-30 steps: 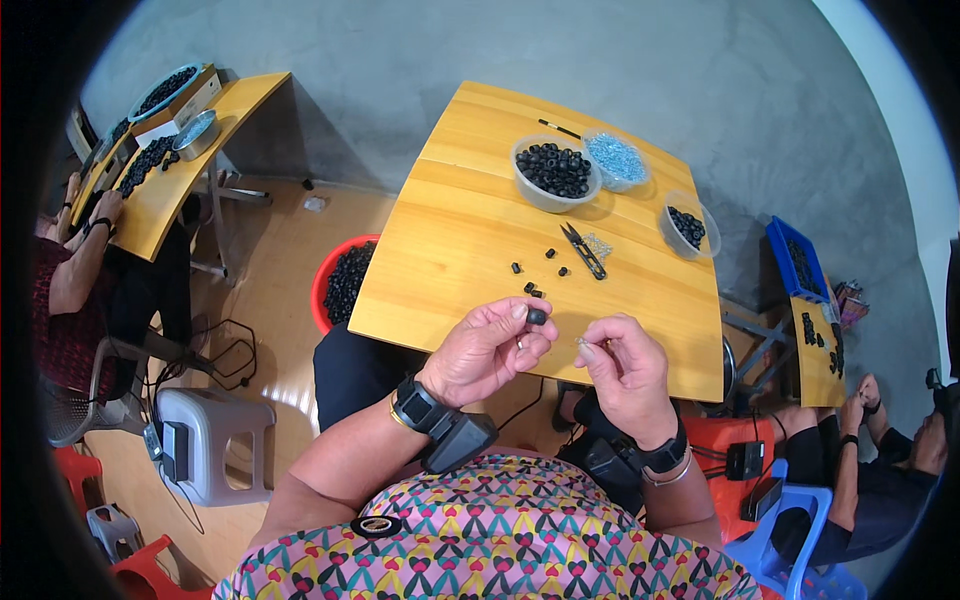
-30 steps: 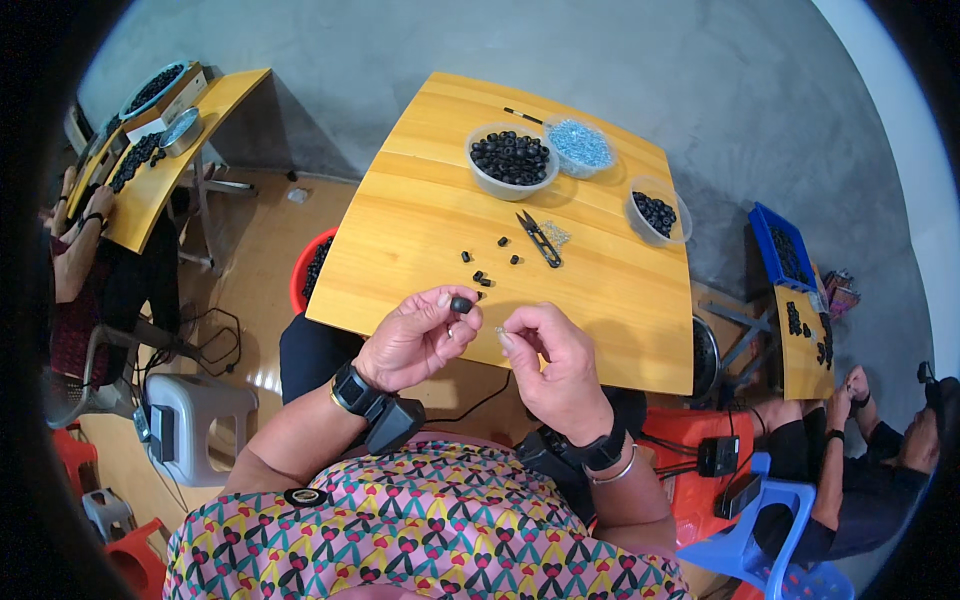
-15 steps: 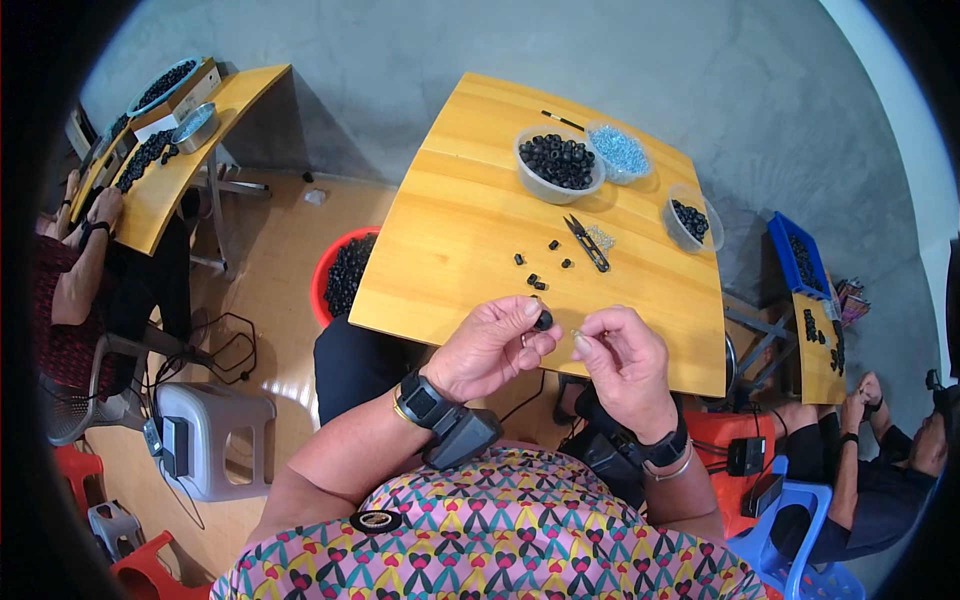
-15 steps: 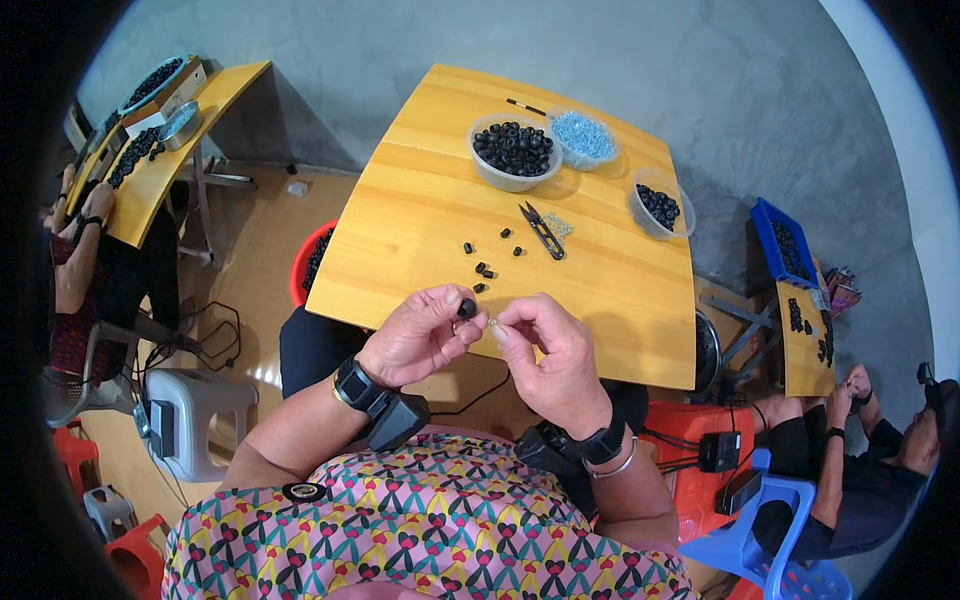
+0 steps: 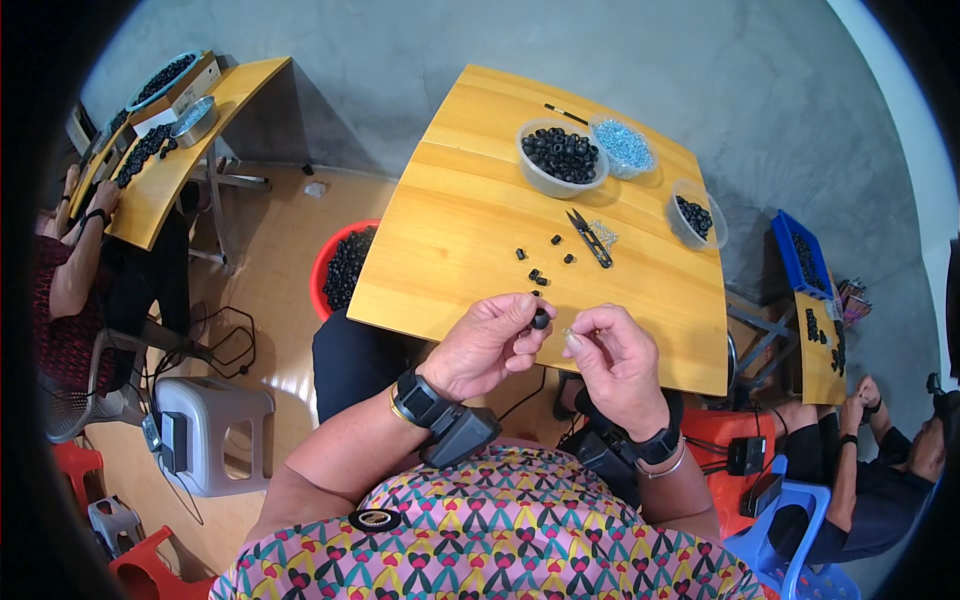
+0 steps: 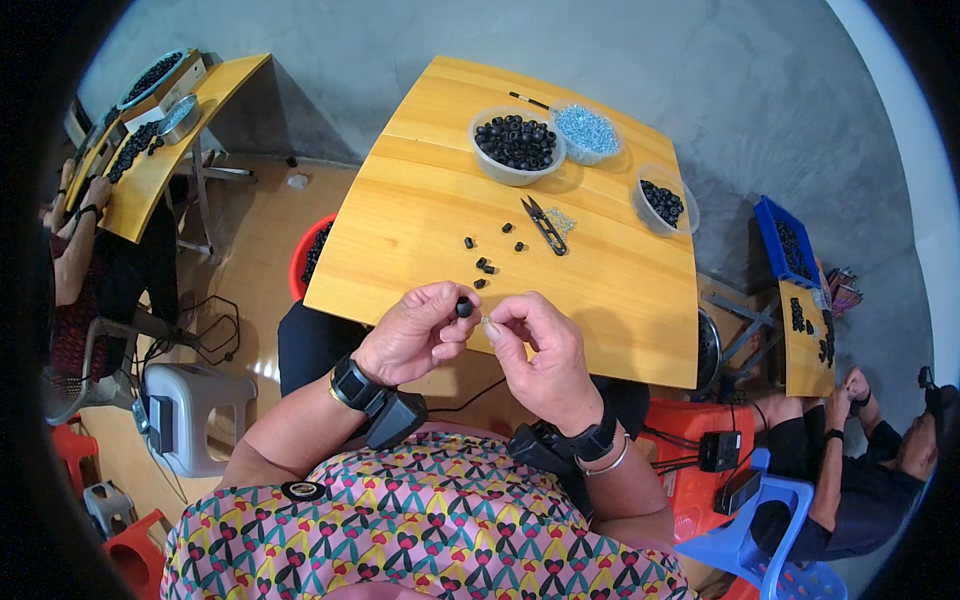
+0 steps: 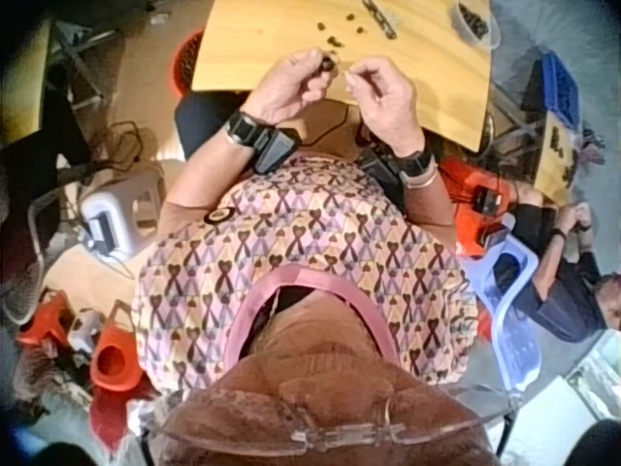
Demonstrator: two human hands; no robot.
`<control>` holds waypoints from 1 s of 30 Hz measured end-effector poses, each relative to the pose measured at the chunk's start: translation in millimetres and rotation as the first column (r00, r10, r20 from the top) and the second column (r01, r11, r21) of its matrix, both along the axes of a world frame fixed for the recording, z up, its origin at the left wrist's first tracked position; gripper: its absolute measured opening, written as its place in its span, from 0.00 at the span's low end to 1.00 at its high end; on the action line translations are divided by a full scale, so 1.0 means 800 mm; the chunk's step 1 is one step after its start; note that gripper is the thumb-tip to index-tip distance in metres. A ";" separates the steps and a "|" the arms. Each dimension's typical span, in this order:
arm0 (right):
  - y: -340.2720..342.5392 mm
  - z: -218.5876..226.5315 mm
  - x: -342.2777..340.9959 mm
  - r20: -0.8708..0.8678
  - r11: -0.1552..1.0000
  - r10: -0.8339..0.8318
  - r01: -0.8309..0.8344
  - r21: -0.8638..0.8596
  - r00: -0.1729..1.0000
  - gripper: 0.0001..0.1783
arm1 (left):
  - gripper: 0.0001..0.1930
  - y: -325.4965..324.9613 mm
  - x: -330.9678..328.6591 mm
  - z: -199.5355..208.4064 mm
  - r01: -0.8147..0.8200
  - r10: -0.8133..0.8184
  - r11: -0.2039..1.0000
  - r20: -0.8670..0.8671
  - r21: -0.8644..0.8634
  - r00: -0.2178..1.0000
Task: The person picks up a black plastic component and a small metal pin, inserts the pin into the component, and places the assembled unit on the table, repeating the process several times.
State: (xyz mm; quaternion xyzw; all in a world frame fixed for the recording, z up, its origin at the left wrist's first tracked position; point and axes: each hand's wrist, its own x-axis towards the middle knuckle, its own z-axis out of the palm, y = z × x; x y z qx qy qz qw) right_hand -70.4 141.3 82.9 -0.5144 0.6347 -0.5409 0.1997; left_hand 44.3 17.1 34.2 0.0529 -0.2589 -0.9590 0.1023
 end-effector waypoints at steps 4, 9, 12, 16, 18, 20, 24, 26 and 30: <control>-0.001 0.000 0.001 -0.034 1.000 -0.009 0.010 0.014 0.999 0.05 | 0.16 0.004 0.000 0.005 -0.055 0.055 0.998 0.043 -0.004 0.998; -0.001 0.004 0.003 -0.117 0.999 0.004 0.002 0.053 0.993 0.06 | 0.14 0.001 0.000 -0.005 0.034 -0.035 0.999 -0.022 -0.014 0.999; -0.002 0.006 0.004 -0.158 0.999 -0.014 0.021 0.041 0.987 0.06 | 0.11 0.003 0.000 -0.002 0.016 -0.016 0.998 0.007 -0.056 1.000; -0.005 0.006 0.002 -0.246 0.999 -0.014 0.026 0.047 0.969 0.07 | 0.09 0.001 0.000 -0.005 0.003 0.001 0.996 0.054 -0.084 0.999; -0.006 0.002 -0.001 -0.260 0.999 -0.015 0.027 0.043 0.965 0.07 | 0.08 0.000 -0.002 -0.007 -0.023 0.030 0.994 0.067 -0.110 0.997; -0.007 0.001 -0.001 -0.317 1.000 -0.010 0.015 0.011 0.948 0.07 | 0.07 0.002 -0.002 -0.007 -0.043 0.058 0.982 0.080 -0.184 0.995; -0.003 0.008 -0.007 -0.410 0.999 0.039 -0.034 0.021 0.911 0.06 | 0.07 0.005 -0.003 -0.002 -0.062 0.134 0.933 0.182 -0.354 0.974; 0.001 0.005 -0.006 -0.402 0.992 0.120 -0.090 0.091 0.908 0.06 | 0.08 0.008 -0.002 -0.008 -0.058 0.127 0.929 0.169 -0.365 0.977; 0.001 0.005 -0.008 -0.398 0.990 0.125 -0.085 0.117 0.909 0.06 | 0.07 0.011 -0.002 -0.012 -0.064 0.113 0.943 0.133 -0.327 0.985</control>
